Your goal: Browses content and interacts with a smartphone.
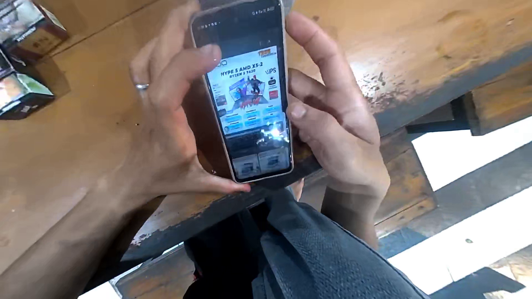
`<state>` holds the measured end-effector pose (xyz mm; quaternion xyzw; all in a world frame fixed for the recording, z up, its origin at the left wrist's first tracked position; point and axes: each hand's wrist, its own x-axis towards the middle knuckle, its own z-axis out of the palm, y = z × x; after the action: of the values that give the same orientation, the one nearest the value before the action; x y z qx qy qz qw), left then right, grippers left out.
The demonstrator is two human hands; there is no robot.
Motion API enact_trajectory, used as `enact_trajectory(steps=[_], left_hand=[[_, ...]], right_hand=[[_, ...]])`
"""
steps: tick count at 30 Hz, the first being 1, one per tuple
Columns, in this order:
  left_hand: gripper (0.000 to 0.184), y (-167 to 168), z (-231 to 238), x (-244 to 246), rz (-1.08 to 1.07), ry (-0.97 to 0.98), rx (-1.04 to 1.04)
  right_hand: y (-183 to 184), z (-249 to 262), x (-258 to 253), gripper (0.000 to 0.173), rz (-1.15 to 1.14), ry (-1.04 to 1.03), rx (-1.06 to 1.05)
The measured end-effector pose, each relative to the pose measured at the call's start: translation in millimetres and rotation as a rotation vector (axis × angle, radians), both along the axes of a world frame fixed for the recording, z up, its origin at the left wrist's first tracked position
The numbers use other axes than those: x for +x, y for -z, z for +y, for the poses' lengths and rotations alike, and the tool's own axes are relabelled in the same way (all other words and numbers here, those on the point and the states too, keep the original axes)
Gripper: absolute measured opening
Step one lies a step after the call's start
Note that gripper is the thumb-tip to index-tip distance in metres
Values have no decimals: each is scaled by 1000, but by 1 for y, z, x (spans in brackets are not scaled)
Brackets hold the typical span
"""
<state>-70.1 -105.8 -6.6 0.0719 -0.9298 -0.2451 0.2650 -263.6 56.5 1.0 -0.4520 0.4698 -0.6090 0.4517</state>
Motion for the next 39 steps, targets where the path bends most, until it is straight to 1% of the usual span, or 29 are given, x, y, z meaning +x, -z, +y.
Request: enact_trajectory(steps=[2,5,8,10,14,16,19,23,25,29,36,39], left_hand=[[129,5,-4,0,5,37,69],[126,6,-7,-6,50,81,141],[122,5,-6,-5,59,97,136],[123,5,-5,-5,40,108,130],[124,8,-6,-5,32,128,104],[124,7,-6,-4,18,123,105],[127,8,-4,-3,16,122,104],[127,9,-4,-3,22,130,99],[128,9,-4,-3,32,132,105],[131,9,-4,-1,25,133,96],[138,9,-5,-1,-39,124,68],[133,9,-6,-1,-45,125,71]], right_hand=[[0,-2,3,67,62,47,-17],[0,-4,2,63,186,118,-33],[0,-3,0,61,173,128,-38],[1,-1,0,58,171,127,-42],[1,-2,4,46,313,168,-46],[1,-3,5,45,379,174,-31],[1,-4,7,44,405,203,5],[0,-3,7,42,494,223,31],[1,-3,8,44,465,213,24],[2,-2,10,49,327,198,-4],[2,-1,8,49,329,194,8],[3,0,9,48,344,204,13]])
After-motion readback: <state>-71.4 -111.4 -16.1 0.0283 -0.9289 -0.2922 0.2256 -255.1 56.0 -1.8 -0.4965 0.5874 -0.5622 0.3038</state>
